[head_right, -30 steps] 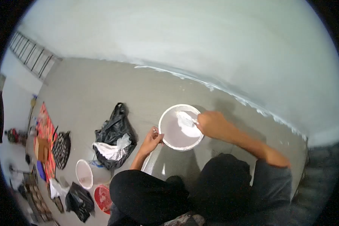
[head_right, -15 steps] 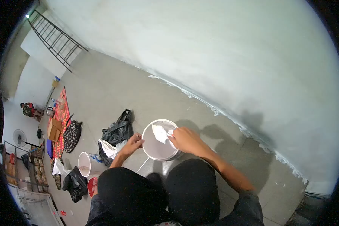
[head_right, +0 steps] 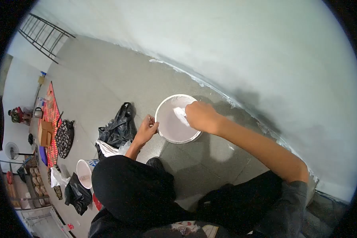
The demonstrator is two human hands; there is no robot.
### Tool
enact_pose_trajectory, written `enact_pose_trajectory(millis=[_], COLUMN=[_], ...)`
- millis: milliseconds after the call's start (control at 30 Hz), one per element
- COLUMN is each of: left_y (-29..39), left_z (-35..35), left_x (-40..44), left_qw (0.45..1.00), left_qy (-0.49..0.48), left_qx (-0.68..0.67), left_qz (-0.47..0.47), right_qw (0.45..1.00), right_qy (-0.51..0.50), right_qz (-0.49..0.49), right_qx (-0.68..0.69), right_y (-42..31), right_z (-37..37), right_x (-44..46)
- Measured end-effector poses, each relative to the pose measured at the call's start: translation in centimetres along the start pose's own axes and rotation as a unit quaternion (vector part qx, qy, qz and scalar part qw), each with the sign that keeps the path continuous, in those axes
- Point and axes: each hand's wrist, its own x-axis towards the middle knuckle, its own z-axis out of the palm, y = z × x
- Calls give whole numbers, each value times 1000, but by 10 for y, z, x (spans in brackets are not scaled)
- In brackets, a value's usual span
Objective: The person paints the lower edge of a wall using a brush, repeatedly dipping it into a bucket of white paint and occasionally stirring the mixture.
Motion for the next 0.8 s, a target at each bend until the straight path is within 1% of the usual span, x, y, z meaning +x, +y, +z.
enact_pose_trajectory(millis=[67, 133, 167, 267, 333, 367, 433, 533, 633, 667, 733, 800], left_y=[-10, -7, -4, -2, 3, 5, 3, 8, 7, 6, 3, 0], left_z=[-2, -9, -12, -18, -20, -22, -24, -27, -31, -31, -30, -29], left_x=[1, 0, 2, 5, 6, 6, 6, 8, 9, 11, 12, 14], left_qw=[999, 999, 998, 990, 988, 987, 981, 976, 974, 973, 973, 974], left_qy=[-9, -42, -58, -104, -125, -134, -156, -176, -194, -202, -198, -193], left_qx=[-35, -13, 0, -69, -57, -51, -80, -95, -77, -66, -89, -96], left_qz=[-8, -23, -28, -68, -70, -70, -81, -82, -90, -91, -82, -70], right_qw=[1000, 999, 998, 990, 986, 984, 979, 960, 949, 949, 948, 956], right_qy=[13, 21, 18, 10, -3, -2, 5, -44, -73, -66, -55, -37], right_qz=[14, 34, 41, 66, 79, 73, 61, 23, -14, -12, -6, 21], right_qx=[-13, -25, -53, -123, -150, -165, -196, -274, -306, -309, -314, -291], right_y=[-6, -14, -18, -30, -37, -36, -31, -37, -42, -41, -42, -43], right_z=[17, 31, 39, 57, 69, 79, 98, 114, 113, 109, 98, 93], right_x=[11, 26, 32, 46, 48, 51, 57, 60, 56, 56, 50, 48])
